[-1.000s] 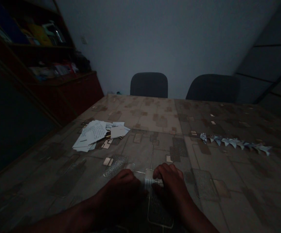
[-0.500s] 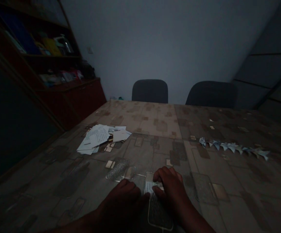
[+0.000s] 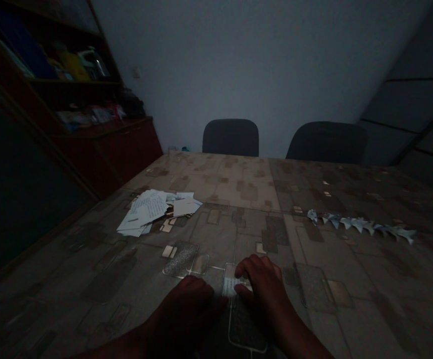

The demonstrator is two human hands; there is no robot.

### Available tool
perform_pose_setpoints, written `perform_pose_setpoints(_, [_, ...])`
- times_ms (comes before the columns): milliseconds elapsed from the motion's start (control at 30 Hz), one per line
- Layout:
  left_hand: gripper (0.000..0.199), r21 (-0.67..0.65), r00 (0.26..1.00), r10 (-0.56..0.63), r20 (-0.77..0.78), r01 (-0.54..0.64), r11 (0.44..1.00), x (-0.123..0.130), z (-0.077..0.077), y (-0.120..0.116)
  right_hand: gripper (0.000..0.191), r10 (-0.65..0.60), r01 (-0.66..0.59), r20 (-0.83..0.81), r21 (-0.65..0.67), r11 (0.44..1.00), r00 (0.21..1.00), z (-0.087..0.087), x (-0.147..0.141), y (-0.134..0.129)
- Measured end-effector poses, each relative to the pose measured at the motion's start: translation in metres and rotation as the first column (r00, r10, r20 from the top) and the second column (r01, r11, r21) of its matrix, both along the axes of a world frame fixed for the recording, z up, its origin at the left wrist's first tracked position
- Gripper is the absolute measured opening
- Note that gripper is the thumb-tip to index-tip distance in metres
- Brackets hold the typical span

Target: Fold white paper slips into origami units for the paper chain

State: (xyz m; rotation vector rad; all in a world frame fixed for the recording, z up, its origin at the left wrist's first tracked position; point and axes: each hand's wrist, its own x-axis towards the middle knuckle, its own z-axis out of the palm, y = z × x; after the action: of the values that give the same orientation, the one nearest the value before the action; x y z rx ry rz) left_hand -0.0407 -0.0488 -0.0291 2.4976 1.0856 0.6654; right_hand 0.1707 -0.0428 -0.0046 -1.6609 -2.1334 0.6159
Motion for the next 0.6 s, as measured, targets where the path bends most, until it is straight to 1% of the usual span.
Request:
perform_pose_setpoints(100, [0.032, -0.063, 1.000, -0.007, 0.027, 0.009, 0.998, -0.002, 0.001, 0.000, 0.016, 0.037, -0.037, -0.002, -0.031, 0.999, 0.999, 0.000, 0.005, 0.003])
perform_pose_setpoints(200, [0.032, -0.112, 0.999, 0.001, 0.052, 0.005, 0.994, -0.004, 0.001, -0.001, 0.014, 0.060, -0.060, -0.020, -0.024, 0.998, 0.998, 0.003, 0.006, 0.004])
perform_pose_setpoints(267, [0.032, -0.123, 0.998, 0.011, 0.055, -0.004, 0.992, -0.004, 0.000, -0.001, 0.013, 0.059, -0.059, -0.018, -0.018, 0.998, 0.998, 0.005, 0.004, 0.003])
perform_pose_setpoints(367, [0.035, -0.120, 0.999, 0.044, 0.031, -0.040, 0.992, -0.002, 0.001, -0.001, 0.018, 0.025, -0.025, -0.008, 0.003, 1.000, 1.000, 0.005, 0.001, 0.001])
perform_pose_setpoints(433, [0.035, -0.116, 0.998, 0.058, 0.007, -0.057, 0.992, 0.000, 0.004, -0.002, 0.018, 0.021, -0.020, -0.046, 0.015, 1.000, 0.999, 0.004, 0.000, 0.000])
perform_pose_setpoints(567, [0.035, -0.139, 0.993, 0.090, -0.077, -0.100, 0.985, -0.003, 0.014, 0.000, 0.009, 0.037, -0.037, -0.178, -0.001, 0.999, 0.983, 0.004, 0.000, -0.002])
perform_pose_setpoints(600, [0.036, -0.142, 0.993, 0.094, -0.070, -0.103, 0.984, -0.005, 0.017, 0.002, 0.008, 0.041, -0.045, -0.210, -0.011, 0.999, 0.977, 0.005, 0.001, -0.002])
